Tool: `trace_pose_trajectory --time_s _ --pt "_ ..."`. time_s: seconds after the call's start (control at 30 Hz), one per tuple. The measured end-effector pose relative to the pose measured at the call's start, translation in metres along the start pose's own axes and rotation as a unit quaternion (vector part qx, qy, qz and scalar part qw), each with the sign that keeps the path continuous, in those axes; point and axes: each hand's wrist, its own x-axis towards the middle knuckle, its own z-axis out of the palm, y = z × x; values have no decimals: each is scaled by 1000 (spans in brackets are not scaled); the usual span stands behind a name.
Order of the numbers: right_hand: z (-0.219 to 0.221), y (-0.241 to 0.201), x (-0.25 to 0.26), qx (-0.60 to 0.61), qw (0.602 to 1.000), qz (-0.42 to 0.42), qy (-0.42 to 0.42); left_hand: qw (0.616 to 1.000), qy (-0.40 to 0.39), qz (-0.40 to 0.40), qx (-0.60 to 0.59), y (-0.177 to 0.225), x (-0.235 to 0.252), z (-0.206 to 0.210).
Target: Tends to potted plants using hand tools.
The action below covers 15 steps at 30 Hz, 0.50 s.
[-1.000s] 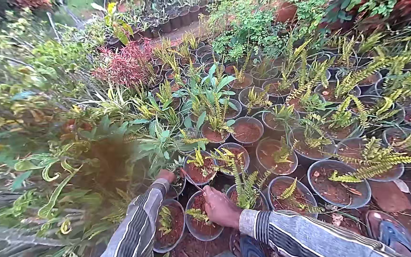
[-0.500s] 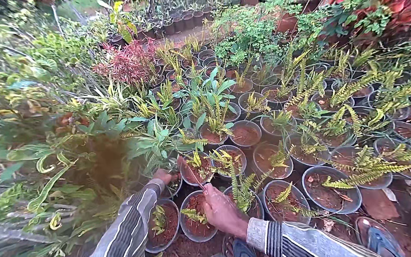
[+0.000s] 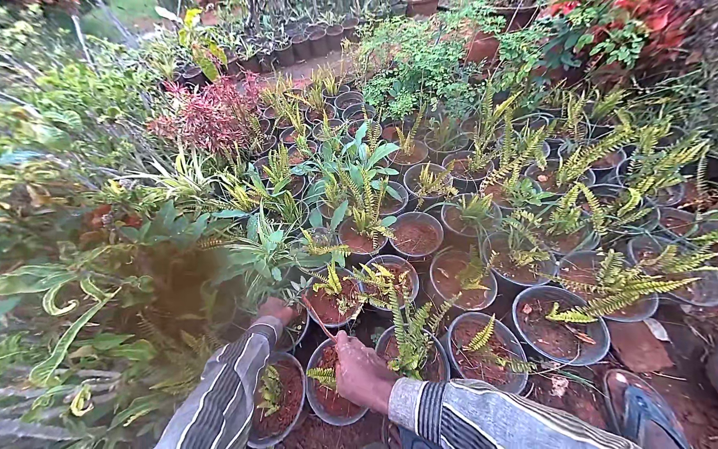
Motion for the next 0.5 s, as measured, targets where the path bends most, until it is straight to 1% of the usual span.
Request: trace_pose_trajectory --time_s 0.13,0.27,0.37,0.5 --pt "-4 6 6 15 999 -26 -18 1000 5 -4 -3 5 -5 -1" --pt "-11 2 8 10 999 -14 -38 1000 5 -4 -9 8 -10 0" --pt "-14 -7 16 1 999 0 -38 999 10 -23 25 24 -24 -3" --pt "-10 -8 34 -20 999 10 -24 996 27 -20 88 29 -29 0"
